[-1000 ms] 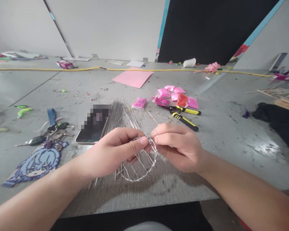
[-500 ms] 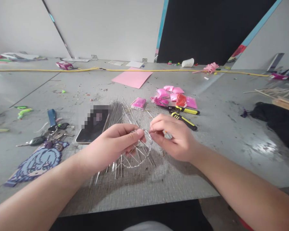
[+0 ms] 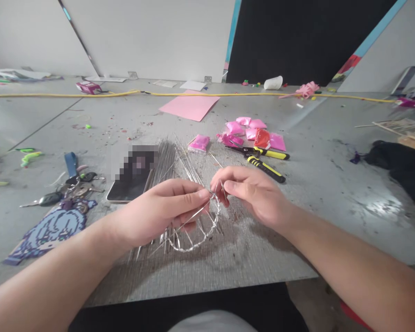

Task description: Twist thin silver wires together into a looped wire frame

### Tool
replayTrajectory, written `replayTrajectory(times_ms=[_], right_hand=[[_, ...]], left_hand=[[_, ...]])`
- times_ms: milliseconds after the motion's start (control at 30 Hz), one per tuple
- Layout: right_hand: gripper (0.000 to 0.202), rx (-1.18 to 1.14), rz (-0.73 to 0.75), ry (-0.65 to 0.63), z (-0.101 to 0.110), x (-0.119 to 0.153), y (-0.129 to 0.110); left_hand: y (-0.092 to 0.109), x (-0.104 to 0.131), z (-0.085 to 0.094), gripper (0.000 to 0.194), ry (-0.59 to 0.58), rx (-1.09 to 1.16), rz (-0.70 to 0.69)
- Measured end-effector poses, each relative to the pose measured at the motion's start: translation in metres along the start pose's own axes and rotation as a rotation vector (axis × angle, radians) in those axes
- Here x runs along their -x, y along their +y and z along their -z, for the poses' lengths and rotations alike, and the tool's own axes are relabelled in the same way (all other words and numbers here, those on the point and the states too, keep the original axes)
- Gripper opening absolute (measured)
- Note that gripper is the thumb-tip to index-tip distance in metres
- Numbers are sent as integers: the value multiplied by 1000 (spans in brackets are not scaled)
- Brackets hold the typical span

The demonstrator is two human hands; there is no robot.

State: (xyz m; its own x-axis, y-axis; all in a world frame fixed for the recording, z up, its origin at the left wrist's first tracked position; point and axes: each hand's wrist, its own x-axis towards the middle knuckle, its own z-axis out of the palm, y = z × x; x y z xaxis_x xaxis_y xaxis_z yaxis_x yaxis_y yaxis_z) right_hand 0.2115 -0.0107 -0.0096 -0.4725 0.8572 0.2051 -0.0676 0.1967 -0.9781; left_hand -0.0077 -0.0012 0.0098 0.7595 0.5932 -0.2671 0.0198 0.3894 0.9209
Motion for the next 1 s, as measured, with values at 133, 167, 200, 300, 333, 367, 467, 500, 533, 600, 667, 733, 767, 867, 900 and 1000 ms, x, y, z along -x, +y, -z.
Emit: replayTrajectory(times_ms=[133, 167, 200, 300, 333, 367, 467, 500, 533, 600, 667, 733, 767, 867, 900, 1000], right_hand=[[13, -30, 2, 15, -4, 2, -4], [12, -35, 7, 17, -4, 2, -4], [11, -42, 15, 18, -5, 3, -5], [9, -71, 25, 16, -6, 3, -5], [9, -83, 22, 15, -6, 3, -5], [9, -98, 18, 13, -6, 3, -4], [9, -120, 9, 14, -7, 2, -4], [9, -116, 8, 18, -7, 3, -4], [9, -109, 6, 23, -7, 3, -4], [10, -98, 6, 19, -8, 3, -6], [10, -90, 7, 5, -8, 3, -7], [10, -75, 6, -9, -9, 4, -8], [10, -68, 6, -12, -9, 4, -8], [9, -67, 11, -20, -9, 6, -8], [8, -71, 14, -21, -9, 6, -8], [6, -83, 20, -34, -10, 7, -8]], left_hand=[[-1, 0, -1, 34, 9, 44, -1], [-1, 0, -1, 34, 8, 46, -3], [-1, 0, -2, 34, 8, 45, -2], [-1, 0, -2, 34, 6, 36, 4], [-1, 0, -2, 34, 2, 35, 5], [-1, 0, -2, 34, -1, 39, 7], [-1, 0, -1, 33, -18, 60, 33], [0, 0, -1, 33, -28, 65, 46], [0, 0, -1, 34, -39, 70, 58], [0, 1, -2, 36, -58, 79, 73], [1, 1, -3, 36, -65, 89, 78], [2, 0, -3, 36, -69, 100, 87], [2, 0, -3, 36, -74, 105, 90], [2, 0, -4, 38, -99, 133, 94], [2, 0, -4, 37, -105, 138, 96], [1, 0, -4, 35, -110, 139, 103]])
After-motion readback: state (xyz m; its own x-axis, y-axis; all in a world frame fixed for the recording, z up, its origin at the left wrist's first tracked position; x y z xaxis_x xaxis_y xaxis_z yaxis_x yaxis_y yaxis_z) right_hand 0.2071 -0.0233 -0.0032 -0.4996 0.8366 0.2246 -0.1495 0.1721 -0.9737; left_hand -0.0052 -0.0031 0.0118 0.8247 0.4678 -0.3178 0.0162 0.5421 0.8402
